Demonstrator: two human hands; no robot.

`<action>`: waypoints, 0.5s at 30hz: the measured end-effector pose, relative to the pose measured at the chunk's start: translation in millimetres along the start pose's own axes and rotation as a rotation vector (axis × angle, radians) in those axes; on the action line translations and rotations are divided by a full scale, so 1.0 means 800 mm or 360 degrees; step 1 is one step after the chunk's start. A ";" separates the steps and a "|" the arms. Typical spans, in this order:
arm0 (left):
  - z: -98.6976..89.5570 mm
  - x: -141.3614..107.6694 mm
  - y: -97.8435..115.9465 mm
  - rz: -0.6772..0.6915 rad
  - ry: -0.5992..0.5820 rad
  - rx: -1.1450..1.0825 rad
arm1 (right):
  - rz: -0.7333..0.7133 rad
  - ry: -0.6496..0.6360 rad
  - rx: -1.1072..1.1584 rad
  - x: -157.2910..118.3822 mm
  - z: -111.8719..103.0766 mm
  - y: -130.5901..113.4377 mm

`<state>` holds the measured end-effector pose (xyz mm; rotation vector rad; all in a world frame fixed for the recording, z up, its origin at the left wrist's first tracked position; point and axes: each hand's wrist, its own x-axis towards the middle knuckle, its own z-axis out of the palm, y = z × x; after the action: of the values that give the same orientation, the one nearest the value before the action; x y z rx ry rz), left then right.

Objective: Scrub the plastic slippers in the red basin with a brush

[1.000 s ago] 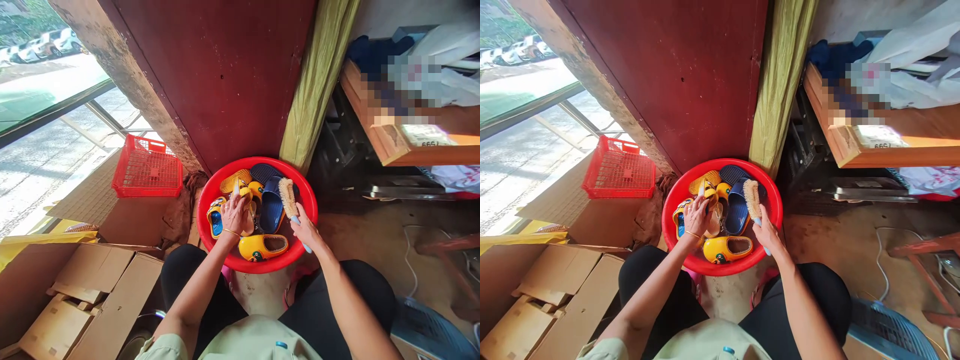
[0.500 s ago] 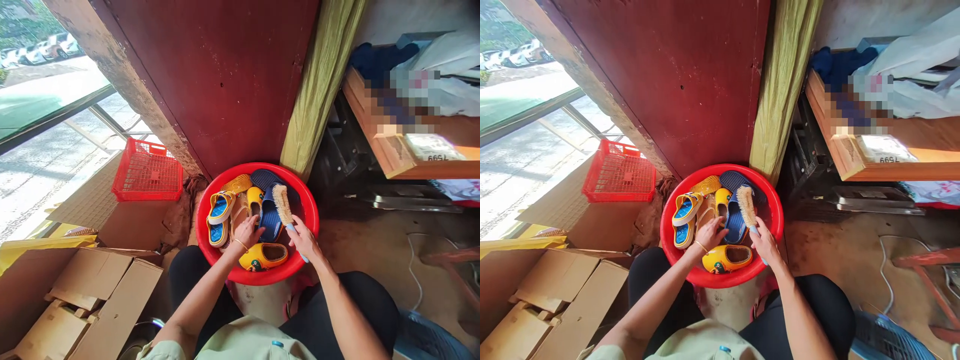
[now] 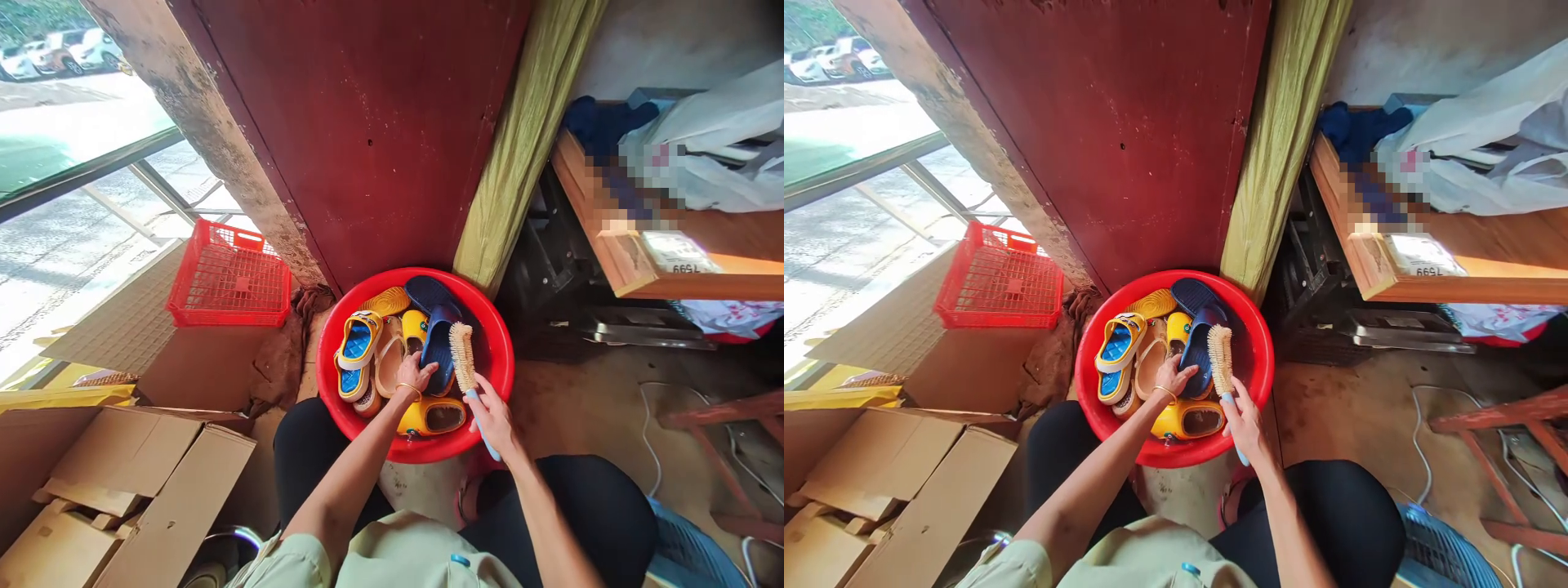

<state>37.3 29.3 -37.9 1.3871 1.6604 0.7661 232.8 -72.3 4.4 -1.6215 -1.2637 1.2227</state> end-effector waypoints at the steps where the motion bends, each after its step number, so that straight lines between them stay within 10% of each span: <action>1: -0.004 -0.001 0.004 0.0002 0.0025 -0.0071 | 0.0006 -0.0015 -0.0025 -0.008 0.003 -0.002; 8: -0.035 -0.032 0.010 0.0039 0.0255 -0.0553 | 0.0041 -0.0363 -0.0281 -0.057 0.032 -0.012; 15: -0.016 -0.107 -0.022 -0.0097 0.0023 -0.0925 | 0.0179 -0.0231 -0.0613 0.039 0.071 -0.077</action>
<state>22.4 -57.6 -29.1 0.9163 1.3316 1.1148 163.1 -27.4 38.3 -1.9254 -1.5944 1.2374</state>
